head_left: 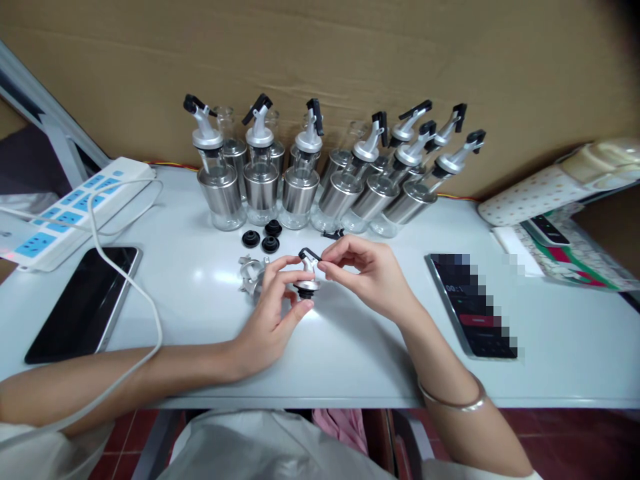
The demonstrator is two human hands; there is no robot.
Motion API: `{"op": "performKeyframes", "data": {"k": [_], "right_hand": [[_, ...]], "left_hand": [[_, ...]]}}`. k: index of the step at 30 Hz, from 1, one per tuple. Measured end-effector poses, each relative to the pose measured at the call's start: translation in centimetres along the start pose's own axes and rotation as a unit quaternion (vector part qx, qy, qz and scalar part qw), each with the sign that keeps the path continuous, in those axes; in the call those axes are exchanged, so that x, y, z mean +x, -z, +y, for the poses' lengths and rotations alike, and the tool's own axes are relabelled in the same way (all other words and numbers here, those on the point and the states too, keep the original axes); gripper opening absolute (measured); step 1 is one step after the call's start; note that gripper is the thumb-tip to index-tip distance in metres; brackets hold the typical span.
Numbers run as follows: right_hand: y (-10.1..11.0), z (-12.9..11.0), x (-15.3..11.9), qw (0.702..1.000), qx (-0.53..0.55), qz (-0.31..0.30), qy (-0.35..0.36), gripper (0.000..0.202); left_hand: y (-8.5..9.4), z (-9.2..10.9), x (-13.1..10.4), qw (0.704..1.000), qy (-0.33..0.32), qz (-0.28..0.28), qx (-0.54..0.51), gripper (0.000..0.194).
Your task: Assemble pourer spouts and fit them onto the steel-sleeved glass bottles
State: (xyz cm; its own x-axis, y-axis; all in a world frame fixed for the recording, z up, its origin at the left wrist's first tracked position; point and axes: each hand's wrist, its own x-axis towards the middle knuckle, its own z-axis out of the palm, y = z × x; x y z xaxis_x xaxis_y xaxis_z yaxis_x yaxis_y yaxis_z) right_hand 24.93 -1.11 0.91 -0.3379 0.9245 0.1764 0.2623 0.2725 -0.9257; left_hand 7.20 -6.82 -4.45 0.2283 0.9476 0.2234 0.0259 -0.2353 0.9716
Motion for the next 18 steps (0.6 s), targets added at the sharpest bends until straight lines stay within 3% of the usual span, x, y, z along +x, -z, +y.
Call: {"op": "performKeyframes", "data": {"k": [18], "right_hand": [[-0.11,-0.24,0.05,0.998,-0.054,-0.036,-0.011,0.011]], "left_hand": [[0.2,0.47,0.19,1.0,0.022,-0.001,0.001,0.023]]}}
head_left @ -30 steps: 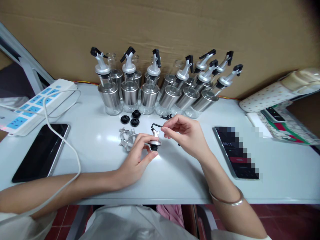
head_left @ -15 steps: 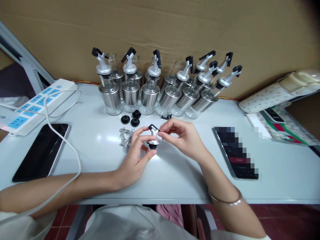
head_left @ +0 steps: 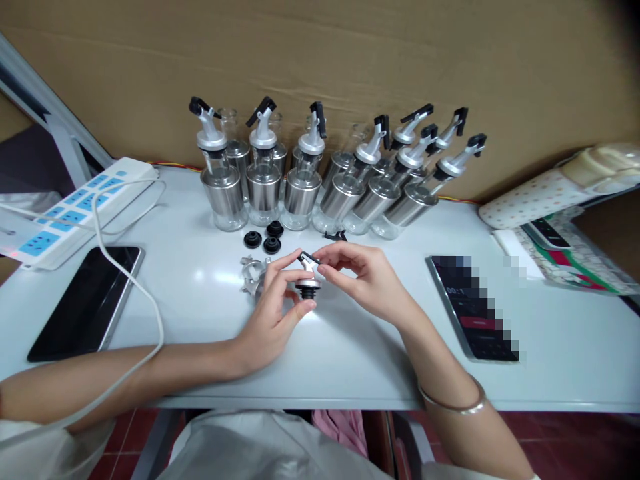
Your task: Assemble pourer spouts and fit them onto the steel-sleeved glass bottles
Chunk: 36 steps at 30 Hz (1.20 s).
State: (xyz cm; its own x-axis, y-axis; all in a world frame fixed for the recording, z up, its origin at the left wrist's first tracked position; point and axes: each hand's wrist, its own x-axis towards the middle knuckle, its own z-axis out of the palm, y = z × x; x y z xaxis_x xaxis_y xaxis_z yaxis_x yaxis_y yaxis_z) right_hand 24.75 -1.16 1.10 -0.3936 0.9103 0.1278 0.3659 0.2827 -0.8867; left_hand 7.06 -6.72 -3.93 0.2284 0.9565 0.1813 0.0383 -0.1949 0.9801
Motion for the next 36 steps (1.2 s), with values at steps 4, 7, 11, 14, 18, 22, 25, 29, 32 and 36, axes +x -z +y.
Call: {"op": "performKeyframes", "data": {"k": [4,7,11,14,18,22,25,29,32,36], "right_hand": [[0.1,-0.1,-0.1,1.0,0.001,-0.004,-0.006,0.013],[0.2,-0.1,-0.2,1.0,0.003,-0.009,-0.015,0.011],[0.3,0.0,-0.2,1.0,0.004,-0.006,-0.028,0.01],[0.3,-0.1,-0.2,0.999,0.0,-0.008,-0.033,0.009],[0.2,-0.7,-0.2,0.999,-0.005,-0.022,-0.041,0.015],[-0.1,-1.1,-0.4,0.993,-0.107,-0.041,-0.02,0.031],[-0.6,-1.1,-0.5,0.976,-0.208,-0.058,-0.011,0.036],[-1.1,-1.2,-0.6,0.954,-0.285,-0.086,-0.016,0.039],[-1.1,-1.4,-0.6,0.949,-0.298,-0.097,-0.017,0.039],[-0.8,-1.5,-0.6,0.951,-0.283,-0.12,-0.013,0.039]], "left_hand": [[-0.1,0.0,0.0,1.0,0.007,-0.001,-0.006,0.023],[-0.1,0.1,0.0,1.0,0.001,0.0,-0.014,0.022],[-0.1,0.0,-0.1,1.0,-0.007,-0.006,-0.016,0.023],[-0.1,0.0,-0.1,1.0,-0.012,-0.006,-0.02,0.021],[-0.1,0.0,-0.1,1.0,-0.006,-0.001,-0.031,0.022],[-0.1,-0.3,-0.2,0.999,0.005,0.002,-0.034,0.023],[-0.1,-0.4,-0.2,0.999,0.019,-0.004,-0.029,0.023],[-0.1,-0.4,-0.2,0.999,0.027,-0.018,-0.027,0.025],[-0.1,-0.3,-0.3,0.999,0.033,-0.019,-0.031,0.027],[0.0,-0.3,-0.2,0.999,0.028,-0.017,-0.022,0.026]]}}
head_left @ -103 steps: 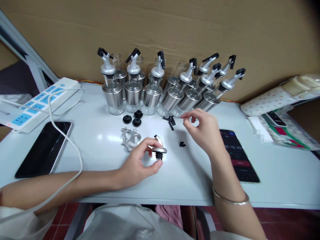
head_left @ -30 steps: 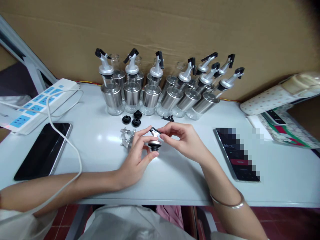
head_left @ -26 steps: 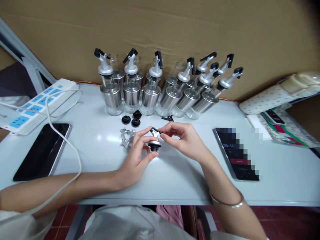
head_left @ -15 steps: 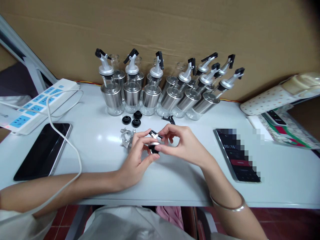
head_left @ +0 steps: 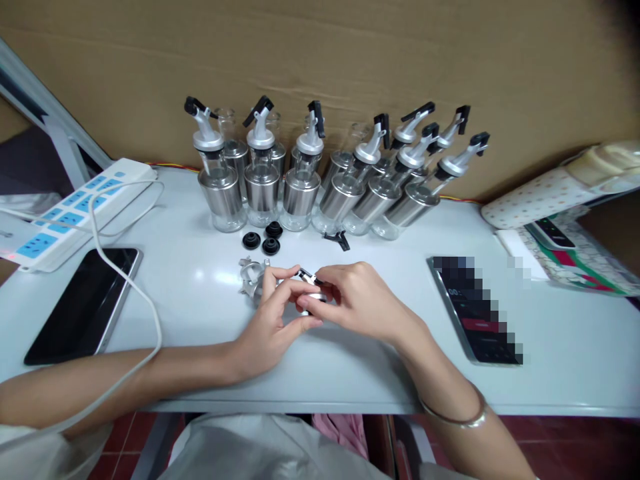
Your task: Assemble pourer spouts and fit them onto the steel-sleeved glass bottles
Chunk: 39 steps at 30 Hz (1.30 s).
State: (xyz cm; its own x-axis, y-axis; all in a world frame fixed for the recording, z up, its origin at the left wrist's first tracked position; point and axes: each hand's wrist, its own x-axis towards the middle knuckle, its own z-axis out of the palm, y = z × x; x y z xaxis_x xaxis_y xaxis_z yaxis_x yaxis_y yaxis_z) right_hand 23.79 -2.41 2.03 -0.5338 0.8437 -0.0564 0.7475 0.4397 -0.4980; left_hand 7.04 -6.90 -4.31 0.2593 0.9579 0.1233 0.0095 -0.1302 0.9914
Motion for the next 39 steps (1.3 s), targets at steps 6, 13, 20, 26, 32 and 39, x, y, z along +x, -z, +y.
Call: {"op": "performKeyframes", "data": {"k": [6,13,20,26,32,39], "right_hand": [[-0.07,0.04,0.08,1.0,0.004,0.011,0.016,0.04],[-0.53,0.31,0.35,0.998,0.005,0.067,-0.006,0.047],[-0.8,0.4,0.33,0.996,-0.003,0.082,-0.023,0.05],[-0.67,0.62,0.31,0.997,0.013,0.074,-0.022,0.055],[-0.28,0.66,0.19,0.995,0.097,0.029,0.002,0.043],[0.12,0.88,0.38,0.976,0.212,0.044,0.003,0.035]], "left_hand": [[-0.31,-0.16,0.07,0.999,-0.028,0.03,-0.027,0.036],[-0.55,-0.17,0.09,0.997,-0.049,0.031,-0.055,0.041],[-0.14,0.26,0.14,1.0,-0.016,0.001,-0.023,0.024],[-0.17,0.38,0.11,0.998,-0.024,0.003,-0.052,0.022],[-0.11,0.01,0.01,0.997,-0.057,-0.014,-0.041,0.024],[-0.02,-0.33,0.05,0.99,-0.13,-0.044,-0.029,0.03]]}}
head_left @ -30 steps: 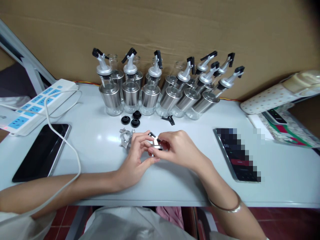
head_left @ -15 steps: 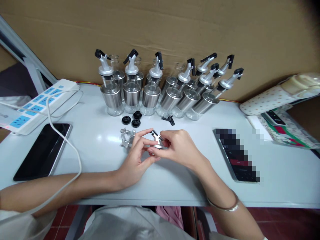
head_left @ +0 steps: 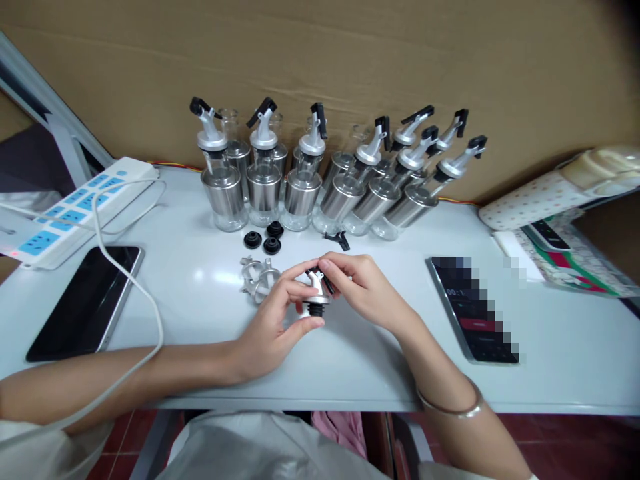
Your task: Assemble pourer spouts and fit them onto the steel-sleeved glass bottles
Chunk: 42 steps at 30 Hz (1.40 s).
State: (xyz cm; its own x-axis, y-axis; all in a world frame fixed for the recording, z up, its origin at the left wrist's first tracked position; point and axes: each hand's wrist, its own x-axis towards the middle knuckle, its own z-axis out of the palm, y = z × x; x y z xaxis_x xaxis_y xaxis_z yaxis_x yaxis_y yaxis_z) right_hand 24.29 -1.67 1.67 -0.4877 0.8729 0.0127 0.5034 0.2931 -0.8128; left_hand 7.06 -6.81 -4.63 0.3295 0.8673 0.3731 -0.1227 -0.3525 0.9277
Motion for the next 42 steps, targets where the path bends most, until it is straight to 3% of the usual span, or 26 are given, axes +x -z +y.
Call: {"op": "performKeyframes", "data": {"k": [5,12,29,34,39,42], "right_hand": [[-0.1,-0.1,0.0,0.999,0.022,-0.005,-0.024,0.035],[-0.1,0.1,0.1,0.998,0.041,0.044,-0.026,0.032],[0.1,0.0,0.1,0.997,0.045,0.031,-0.053,0.029],[0.2,0.3,0.2,0.993,0.102,0.01,-0.063,0.033],[0.5,0.5,0.3,0.962,0.251,-0.049,-0.096,0.035],[0.9,0.9,0.3,0.901,0.388,-0.134,-0.141,0.033]], "left_hand": [[0.0,-0.1,-0.1,1.0,-0.005,0.004,0.001,0.03],[0.0,0.2,-0.2,0.999,0.034,-0.009,-0.002,0.029],[0.2,0.1,-0.1,0.999,0.036,-0.015,0.031,0.03],[0.1,0.3,-0.2,0.999,0.034,-0.01,0.012,0.031],[0.0,0.1,-0.3,1.0,0.018,0.012,0.009,0.03],[-0.1,0.0,-0.4,1.0,-0.007,0.011,0.01,0.032]]}}
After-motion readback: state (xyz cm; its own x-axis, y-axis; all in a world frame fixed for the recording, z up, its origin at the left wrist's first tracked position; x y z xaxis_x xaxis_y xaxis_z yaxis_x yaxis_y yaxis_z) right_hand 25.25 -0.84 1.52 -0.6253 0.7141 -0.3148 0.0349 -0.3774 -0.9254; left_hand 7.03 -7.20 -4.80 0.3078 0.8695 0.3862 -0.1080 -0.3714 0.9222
